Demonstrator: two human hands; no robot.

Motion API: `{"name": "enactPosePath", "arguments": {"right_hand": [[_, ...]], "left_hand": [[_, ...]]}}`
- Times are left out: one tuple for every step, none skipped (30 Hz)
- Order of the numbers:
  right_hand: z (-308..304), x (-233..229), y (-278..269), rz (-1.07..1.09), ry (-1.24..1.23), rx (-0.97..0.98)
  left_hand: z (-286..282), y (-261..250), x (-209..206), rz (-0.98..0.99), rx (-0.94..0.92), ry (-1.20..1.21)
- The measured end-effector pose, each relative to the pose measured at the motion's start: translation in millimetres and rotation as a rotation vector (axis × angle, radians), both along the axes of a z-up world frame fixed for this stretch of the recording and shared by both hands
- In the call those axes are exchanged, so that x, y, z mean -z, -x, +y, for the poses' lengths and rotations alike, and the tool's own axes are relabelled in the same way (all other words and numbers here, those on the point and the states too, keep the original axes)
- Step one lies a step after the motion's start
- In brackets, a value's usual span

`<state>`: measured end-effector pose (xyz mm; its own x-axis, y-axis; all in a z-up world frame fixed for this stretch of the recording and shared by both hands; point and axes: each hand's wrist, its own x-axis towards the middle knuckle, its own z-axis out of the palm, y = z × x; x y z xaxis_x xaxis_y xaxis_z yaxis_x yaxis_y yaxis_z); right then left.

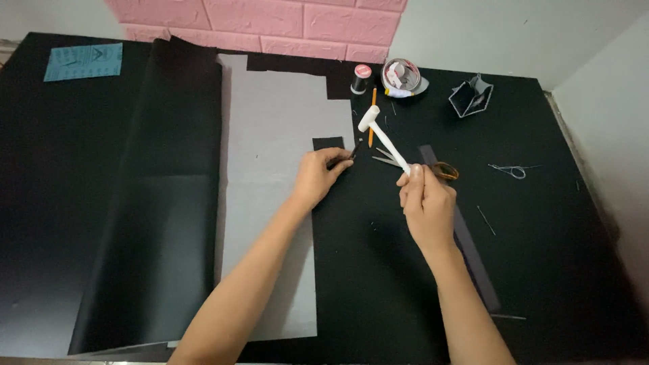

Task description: A person uses a hammer and a hole punch tool to create a series of evenly spaced holes along the edge of a black leather piece on a workshop table.

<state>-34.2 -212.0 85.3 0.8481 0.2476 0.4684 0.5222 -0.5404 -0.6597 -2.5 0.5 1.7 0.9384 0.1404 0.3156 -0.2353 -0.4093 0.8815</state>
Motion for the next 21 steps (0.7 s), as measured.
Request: {"name": "enactPosePath", "arguments": {"right_hand": [[0, 1, 0, 0.0, -0.001, 0.0], [0, 1, 0, -0.011, 0.012, 0.001], [-1, 2, -1, -0.021, 0.024, 0.002], [0, 0, 2, -0.022, 0.023, 0.002], [0, -1, 4, -0.02, 0.029, 0.01], [1, -3, 7, -0.018, 0.036, 0.017], [1, -2, 5, -0.017, 0.036, 0.018], [0, -1, 3, -0.008, 0.028, 0.013], [0, 1, 1, 0.0, 0.021, 0.008], [0, 1, 1, 0.0, 0.021, 0.009], [1, 2, 1, -0.013, 0.023, 0.008], [1, 2, 2, -0.025, 0.026, 0.007], [2, -2, 4, -0.025, 0.026, 0.008], [3, -7, 6, -0.028, 0.07, 0.008], [5, -11, 8, -0.032, 0.114, 0.007], [5, -7, 7, -0.031, 0.114, 0.007], [4, -2, 5, -0.065, 0.116, 0.017], [3, 2, 4, -0.098, 0.118, 0.029], [3, 0, 6, -0.098, 0.119, 0.029], [4, -2, 7, -0.116, 0.132, 0.031], [4, -4, 9, -0.134, 0.146, 0.033]], "left_hand": [[-1, 2, -5, 0.0, 0.0, -0.001], [-2, 4, -10, -0.044, -0.014, -0.005], [-2, 6, -14, -0.088, -0.028, -0.009], [-1, 4, -10, -0.088, -0.027, -0.01], [1, 1, -5, -0.092, -0.041, -0.032], [3, -1, -1, -0.094, -0.055, -0.054], [3, -1, -1, -0.093, -0.054, -0.054], [4, 0, -1, -0.09, -0.047, -0.054], [4, 1, -1, -0.088, -0.04, -0.055], [4, 1, -2, -0.088, -0.039, -0.055], [4, 2, -4, -0.082, -0.039, -0.051], [4, 3, -5, -0.075, -0.04, -0.047], [3, 3, -5, -0.074, -0.039, -0.047], [3, 3, -6, -0.07, -0.037, -0.054], [3, 3, -7, -0.066, -0.036, -0.061], [3, 2, -5, -0.066, -0.036, -0.061], [3, 1, -3, -0.062, -0.037, -0.072], [2, 0, -2, -0.058, -0.037, -0.083], [2, 1, -2, -0.058, -0.037, -0.082], [2, 1, -1, -0.054, -0.042, -0.092], [2, 1, -1, -0.051, -0.048, -0.102]]}}
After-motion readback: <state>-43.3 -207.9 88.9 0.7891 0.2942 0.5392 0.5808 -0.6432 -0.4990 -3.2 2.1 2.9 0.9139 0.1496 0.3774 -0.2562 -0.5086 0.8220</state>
